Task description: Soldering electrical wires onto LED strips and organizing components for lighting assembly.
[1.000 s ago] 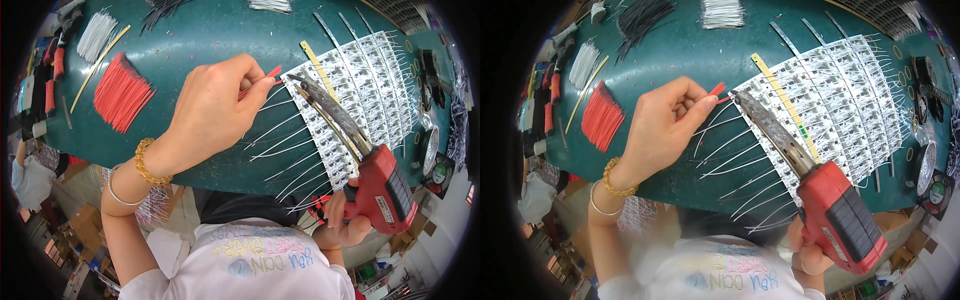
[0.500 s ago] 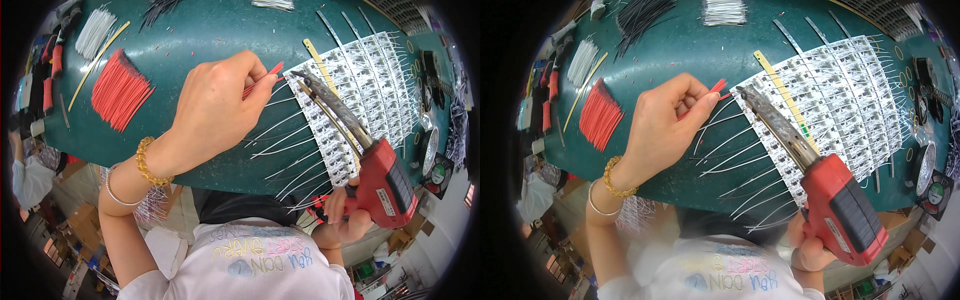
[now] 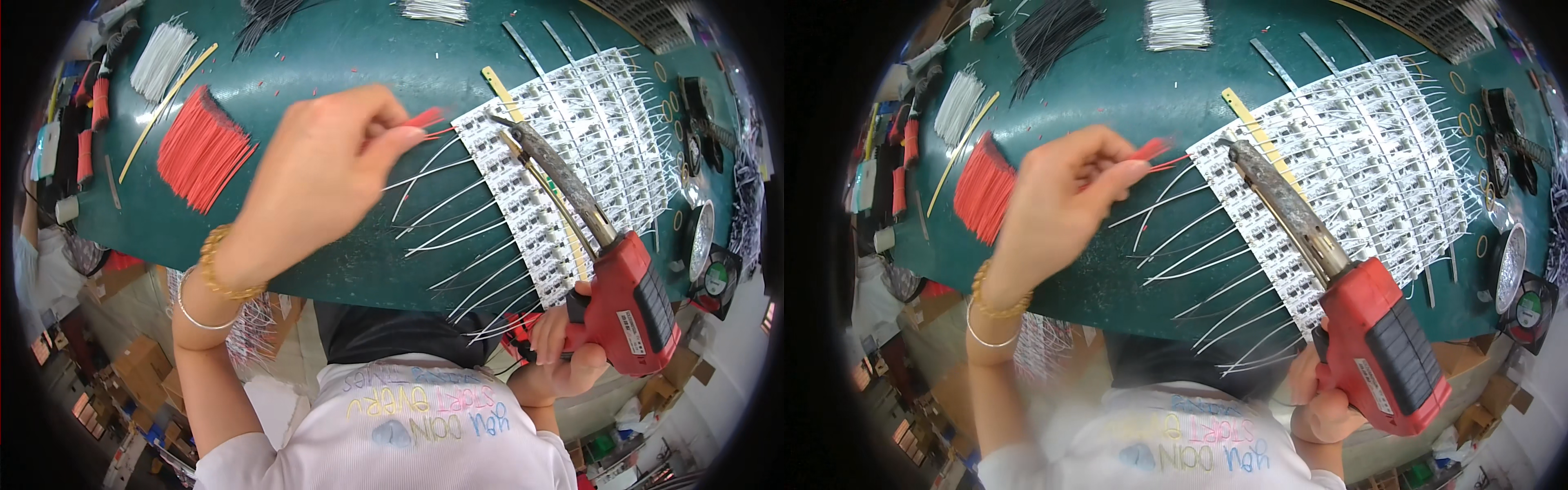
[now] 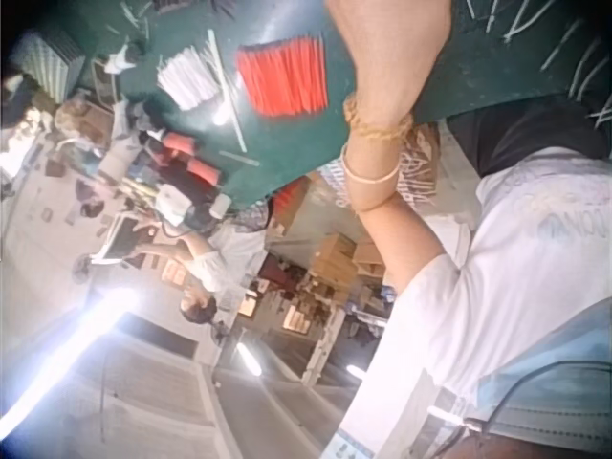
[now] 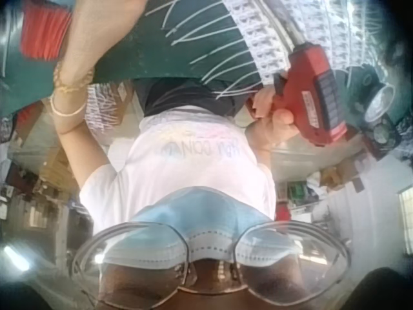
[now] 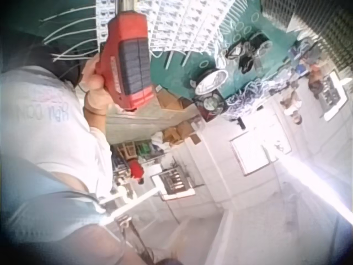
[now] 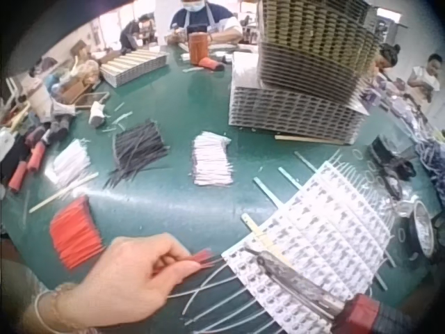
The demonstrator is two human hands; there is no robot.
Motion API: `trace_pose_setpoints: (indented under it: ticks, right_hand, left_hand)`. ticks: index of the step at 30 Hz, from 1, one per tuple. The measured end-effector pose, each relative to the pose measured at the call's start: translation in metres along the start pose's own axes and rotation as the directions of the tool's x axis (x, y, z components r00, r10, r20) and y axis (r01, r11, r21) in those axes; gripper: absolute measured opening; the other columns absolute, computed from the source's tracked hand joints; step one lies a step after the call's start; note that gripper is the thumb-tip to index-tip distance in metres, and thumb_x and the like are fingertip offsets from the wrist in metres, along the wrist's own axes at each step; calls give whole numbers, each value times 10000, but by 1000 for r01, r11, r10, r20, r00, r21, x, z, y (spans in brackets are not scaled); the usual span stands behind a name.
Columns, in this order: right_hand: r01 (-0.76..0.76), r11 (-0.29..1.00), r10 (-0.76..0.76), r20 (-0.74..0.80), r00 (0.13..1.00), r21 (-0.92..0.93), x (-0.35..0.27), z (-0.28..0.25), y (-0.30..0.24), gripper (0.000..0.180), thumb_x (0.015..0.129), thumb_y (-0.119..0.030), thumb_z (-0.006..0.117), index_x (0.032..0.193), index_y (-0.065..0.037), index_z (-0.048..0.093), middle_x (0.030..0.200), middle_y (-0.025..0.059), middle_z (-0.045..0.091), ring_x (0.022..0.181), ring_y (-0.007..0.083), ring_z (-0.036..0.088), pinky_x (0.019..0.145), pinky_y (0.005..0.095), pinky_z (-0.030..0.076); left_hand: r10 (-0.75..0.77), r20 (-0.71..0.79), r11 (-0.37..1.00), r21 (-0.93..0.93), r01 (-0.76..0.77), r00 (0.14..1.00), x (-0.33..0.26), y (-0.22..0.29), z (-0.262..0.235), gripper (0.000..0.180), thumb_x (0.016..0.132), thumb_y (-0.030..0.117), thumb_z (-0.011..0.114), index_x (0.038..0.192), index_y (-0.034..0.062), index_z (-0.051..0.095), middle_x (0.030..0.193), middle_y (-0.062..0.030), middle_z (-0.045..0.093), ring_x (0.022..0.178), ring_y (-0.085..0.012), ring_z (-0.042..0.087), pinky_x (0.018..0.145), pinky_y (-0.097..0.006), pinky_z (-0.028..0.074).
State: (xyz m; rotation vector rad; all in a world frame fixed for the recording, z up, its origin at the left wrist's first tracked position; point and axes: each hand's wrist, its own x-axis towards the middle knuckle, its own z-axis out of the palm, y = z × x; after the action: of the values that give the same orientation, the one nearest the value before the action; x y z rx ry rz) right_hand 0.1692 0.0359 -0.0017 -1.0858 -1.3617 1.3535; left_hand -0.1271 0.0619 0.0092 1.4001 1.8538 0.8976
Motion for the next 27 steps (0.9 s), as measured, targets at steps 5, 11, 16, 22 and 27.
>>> trace_pose_setpoints:
  ticks: [5,11,16,22,27]
  right_hand:
    - [-23,995,23,-2,1000,99,1,-4,-8,793,909,-537,565,1272,134,347,493,-6,441,369,94,413,384,235,359]
    - [-26,992,15,89,996,126,4,-8,-7,796,907,-549,559,1272,125,343,493,-7,443,361,97,410,386,238,373]
    - [-29,995,18,110,994,95,-1,-11,-6,810,904,-564,552,1275,124,338,493,-4,447,361,96,409,384,234,370]
    - [-22,998,15,117,993,58,-2,-12,-6,821,900,-585,541,1276,115,334,497,0,457,373,98,418,387,227,355]
    - [-91,996,92,157,983,-15,-4,-12,-5,797,901,-597,527,1254,96,354,505,-3,459,398,101,436,416,232,370]
  left_hand:
    - [-156,45,982,117,150,987,-26,13,-61,108,859,89,679,849,-15,651,600,-20,569,502,-76,503,472,-237,398]
    - [62,-53,996,75,-58,997,-26,33,-22,56,844,25,683,851,-18,648,738,-10,611,629,-58,541,557,-193,422]
    - [199,-56,966,177,-187,978,-7,18,16,135,846,116,704,789,15,637,626,-30,573,567,-117,473,668,-265,373]
    - [204,-117,967,177,-182,972,-8,7,29,130,849,137,703,776,47,645,556,-6,508,531,-128,377,659,-282,332]
    - [266,-146,945,235,-228,953,-8,4,34,113,840,119,708,770,53,648,532,4,465,525,-135,375,658,-286,330]
